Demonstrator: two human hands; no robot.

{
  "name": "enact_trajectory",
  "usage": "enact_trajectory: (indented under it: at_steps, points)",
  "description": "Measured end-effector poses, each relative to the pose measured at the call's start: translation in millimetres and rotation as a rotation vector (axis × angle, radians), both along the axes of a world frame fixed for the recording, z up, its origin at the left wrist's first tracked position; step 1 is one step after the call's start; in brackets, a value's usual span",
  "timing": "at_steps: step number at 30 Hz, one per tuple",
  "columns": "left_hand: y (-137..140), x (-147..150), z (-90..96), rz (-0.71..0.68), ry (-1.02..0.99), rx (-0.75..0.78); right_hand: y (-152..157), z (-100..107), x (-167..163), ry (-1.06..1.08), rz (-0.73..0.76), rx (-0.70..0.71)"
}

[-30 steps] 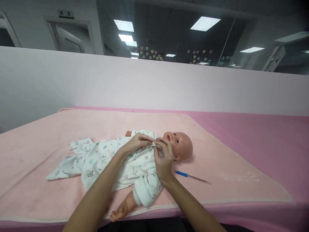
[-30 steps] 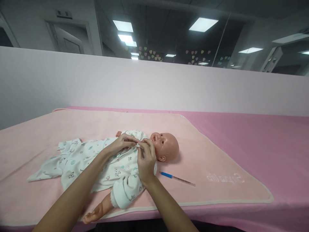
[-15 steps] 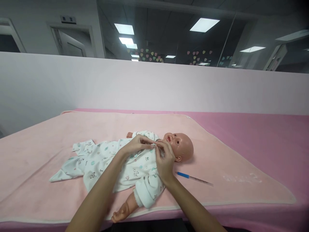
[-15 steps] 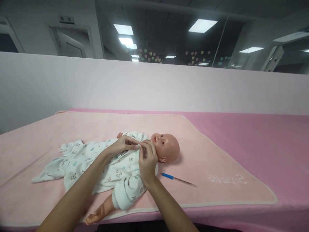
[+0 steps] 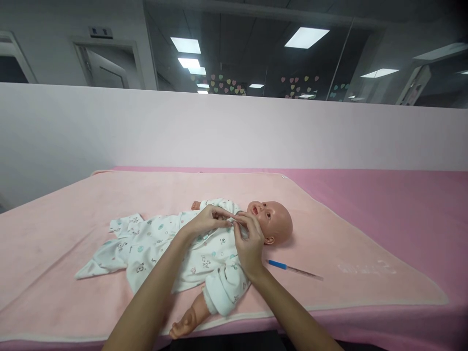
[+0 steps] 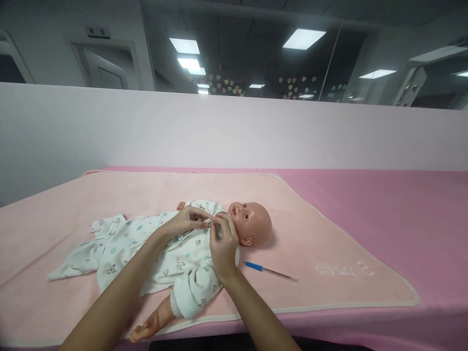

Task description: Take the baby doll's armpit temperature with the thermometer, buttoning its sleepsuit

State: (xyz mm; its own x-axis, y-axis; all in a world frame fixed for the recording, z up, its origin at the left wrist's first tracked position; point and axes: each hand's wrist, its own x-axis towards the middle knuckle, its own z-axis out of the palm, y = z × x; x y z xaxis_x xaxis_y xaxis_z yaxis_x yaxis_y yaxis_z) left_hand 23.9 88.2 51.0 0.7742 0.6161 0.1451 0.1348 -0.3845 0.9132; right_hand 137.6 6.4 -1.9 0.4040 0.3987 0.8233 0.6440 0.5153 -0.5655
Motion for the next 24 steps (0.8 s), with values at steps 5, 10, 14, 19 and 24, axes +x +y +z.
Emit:
enact_trajectory:
  at_steps: [5,10,14,19,24]
  points:
    - [-3.6,-2.3,3.9,0.017,0.027,-0.027,-0.9,1.2,-0.3,-0.007,0.009,-0.015]
    - [-5.3,-3.4,5.7,0.032,0.030,-0.020,0.3,-0.7,-0.1,-0.002,0.014,-0.021]
    - [-4.7,-2.3,5.1,0.033,0.015,-0.001,0.4,-2.1,-0.2,0.001,0.015,-0.022]
    - [-5.2,-2.6,5.3,0.028,0.025,-0.042,0.4,-2.2,-0.1,0.000,0.008,-0.026]
    - [-7.8,-4.2,7.1,0.030,-0.007,-0.120,1.9,-4.0,0.4,-0.017,-0.002,-0.039]
